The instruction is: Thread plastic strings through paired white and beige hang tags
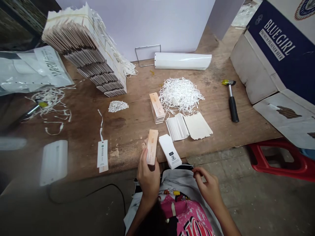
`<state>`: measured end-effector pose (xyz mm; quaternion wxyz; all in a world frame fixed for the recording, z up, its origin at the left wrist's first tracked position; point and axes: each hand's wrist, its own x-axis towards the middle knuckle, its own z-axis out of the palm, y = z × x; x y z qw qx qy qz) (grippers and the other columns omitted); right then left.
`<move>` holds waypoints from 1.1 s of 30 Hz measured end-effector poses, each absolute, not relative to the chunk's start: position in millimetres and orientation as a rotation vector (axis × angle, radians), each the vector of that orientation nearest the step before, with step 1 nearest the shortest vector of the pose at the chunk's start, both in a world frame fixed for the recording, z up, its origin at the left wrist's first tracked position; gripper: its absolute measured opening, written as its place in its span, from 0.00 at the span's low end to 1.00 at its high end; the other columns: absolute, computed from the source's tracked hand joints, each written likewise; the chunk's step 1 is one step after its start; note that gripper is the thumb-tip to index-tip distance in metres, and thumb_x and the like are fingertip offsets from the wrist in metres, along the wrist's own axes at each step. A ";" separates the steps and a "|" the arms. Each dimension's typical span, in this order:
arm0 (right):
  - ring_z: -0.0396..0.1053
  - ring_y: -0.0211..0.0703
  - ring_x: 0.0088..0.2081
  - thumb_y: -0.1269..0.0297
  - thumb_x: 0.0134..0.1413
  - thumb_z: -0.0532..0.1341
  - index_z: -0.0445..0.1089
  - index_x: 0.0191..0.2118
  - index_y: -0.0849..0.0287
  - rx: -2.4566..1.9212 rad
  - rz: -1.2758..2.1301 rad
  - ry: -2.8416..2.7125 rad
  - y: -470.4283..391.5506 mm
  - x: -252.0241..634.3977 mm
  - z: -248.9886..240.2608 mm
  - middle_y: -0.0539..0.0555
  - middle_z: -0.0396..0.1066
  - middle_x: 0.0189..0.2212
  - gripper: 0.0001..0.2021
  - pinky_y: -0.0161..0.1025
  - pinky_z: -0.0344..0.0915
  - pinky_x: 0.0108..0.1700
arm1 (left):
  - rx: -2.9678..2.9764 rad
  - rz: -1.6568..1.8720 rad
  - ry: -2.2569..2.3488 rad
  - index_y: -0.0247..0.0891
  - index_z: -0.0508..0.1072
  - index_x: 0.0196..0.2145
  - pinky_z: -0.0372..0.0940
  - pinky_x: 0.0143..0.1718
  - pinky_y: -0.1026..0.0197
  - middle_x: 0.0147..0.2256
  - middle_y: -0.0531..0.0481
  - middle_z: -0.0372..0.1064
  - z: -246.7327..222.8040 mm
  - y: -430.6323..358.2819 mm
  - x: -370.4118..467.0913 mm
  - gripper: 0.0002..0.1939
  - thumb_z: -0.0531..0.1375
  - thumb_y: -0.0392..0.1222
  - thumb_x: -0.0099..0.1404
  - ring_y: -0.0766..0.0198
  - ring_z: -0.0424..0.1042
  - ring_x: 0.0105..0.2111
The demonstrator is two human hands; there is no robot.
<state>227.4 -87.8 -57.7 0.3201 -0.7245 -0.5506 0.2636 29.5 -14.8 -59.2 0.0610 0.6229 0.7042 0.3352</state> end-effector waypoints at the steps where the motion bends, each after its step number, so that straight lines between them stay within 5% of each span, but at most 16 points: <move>1: 0.70 0.36 0.23 0.67 0.57 0.53 0.71 0.30 0.59 -1.903 0.694 -1.447 -87.5 227.4 -57.6 0.50 0.72 0.22 0.11 0.29 0.64 0.29 | 1.887 1.017 2.140 0.37 0.65 0.57 0.66 0.54 0.58 0.53 0.40 0.70 -59.6 -15.0 29.8 0.24 0.59 0.35 0.64 0.56 0.70 0.54; 22: 0.71 0.35 0.25 0.70 0.58 0.53 0.70 0.31 0.59 -1.823 0.689 -1.485 -87.7 224.1 -55.9 0.49 0.73 0.23 0.09 0.28 0.64 0.29 | 1.864 1.043 2.138 0.34 0.65 0.57 0.67 0.52 0.55 0.51 0.38 0.71 -50.6 -8.8 33.0 0.28 0.64 0.41 0.60 0.52 0.72 0.51; 33: 0.70 0.34 0.24 0.71 0.58 0.53 0.70 0.31 0.59 -1.804 0.678 -1.502 -88.9 222.9 -56.5 0.48 0.72 0.23 0.09 0.28 0.64 0.29 | 1.895 1.048 2.193 0.32 0.70 0.53 0.69 0.47 0.61 0.47 0.36 0.74 -60.7 -10.1 31.4 0.20 0.61 0.38 0.63 0.55 0.76 0.46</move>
